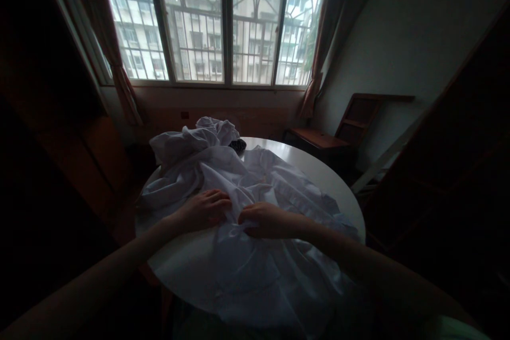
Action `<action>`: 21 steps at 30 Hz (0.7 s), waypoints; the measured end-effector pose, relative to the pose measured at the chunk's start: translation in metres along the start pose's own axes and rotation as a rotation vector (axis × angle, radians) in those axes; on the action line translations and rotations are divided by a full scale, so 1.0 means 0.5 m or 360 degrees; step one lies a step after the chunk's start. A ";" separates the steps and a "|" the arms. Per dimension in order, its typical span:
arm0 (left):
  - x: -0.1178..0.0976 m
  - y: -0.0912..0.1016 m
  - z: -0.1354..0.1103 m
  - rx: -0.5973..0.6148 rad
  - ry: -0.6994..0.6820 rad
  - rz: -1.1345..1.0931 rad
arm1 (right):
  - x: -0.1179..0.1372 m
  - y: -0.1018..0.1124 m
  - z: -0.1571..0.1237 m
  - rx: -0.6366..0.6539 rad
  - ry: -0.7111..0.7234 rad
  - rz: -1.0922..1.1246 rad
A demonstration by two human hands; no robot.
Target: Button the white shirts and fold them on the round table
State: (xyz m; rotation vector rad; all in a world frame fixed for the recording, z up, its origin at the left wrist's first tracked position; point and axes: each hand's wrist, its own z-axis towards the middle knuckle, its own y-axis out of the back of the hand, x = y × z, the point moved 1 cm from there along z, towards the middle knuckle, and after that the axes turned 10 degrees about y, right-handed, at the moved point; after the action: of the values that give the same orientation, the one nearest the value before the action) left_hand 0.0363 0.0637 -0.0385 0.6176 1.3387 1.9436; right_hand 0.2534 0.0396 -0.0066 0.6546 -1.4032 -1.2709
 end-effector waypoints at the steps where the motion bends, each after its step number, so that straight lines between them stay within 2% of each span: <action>1: -0.007 -0.002 0.004 0.0037 -0.0040 -0.0027 | 0.003 0.008 -0.006 -0.0055 0.0015 0.0032; 4: -0.015 -0.001 0.013 0.0130 -0.0101 -0.0032 | 0.011 0.047 -0.039 -0.0263 -0.0022 0.0092; 6: -0.010 0.009 0.012 0.0138 -0.0061 -0.0014 | 0.011 0.075 -0.071 -0.0374 -0.0076 0.0136; 11: 0.031 0.070 -0.029 0.0138 0.0194 -0.0041 | 0.007 0.123 -0.154 -0.0393 -0.0138 0.0424; 16: 0.064 0.112 -0.081 0.0416 0.0438 -0.0200 | 0.017 0.123 -0.188 -0.0229 -0.0242 0.0420; 21: 0.032 0.087 -0.085 0.0431 0.0553 -0.0322 | 0.032 0.099 -0.169 -0.0185 -0.0152 0.0232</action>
State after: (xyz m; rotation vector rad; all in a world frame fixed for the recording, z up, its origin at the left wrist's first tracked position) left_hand -0.0158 0.0400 -0.0130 0.2576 1.8250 1.7717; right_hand 0.3402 0.0106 0.0318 0.4098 -1.4165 -1.2706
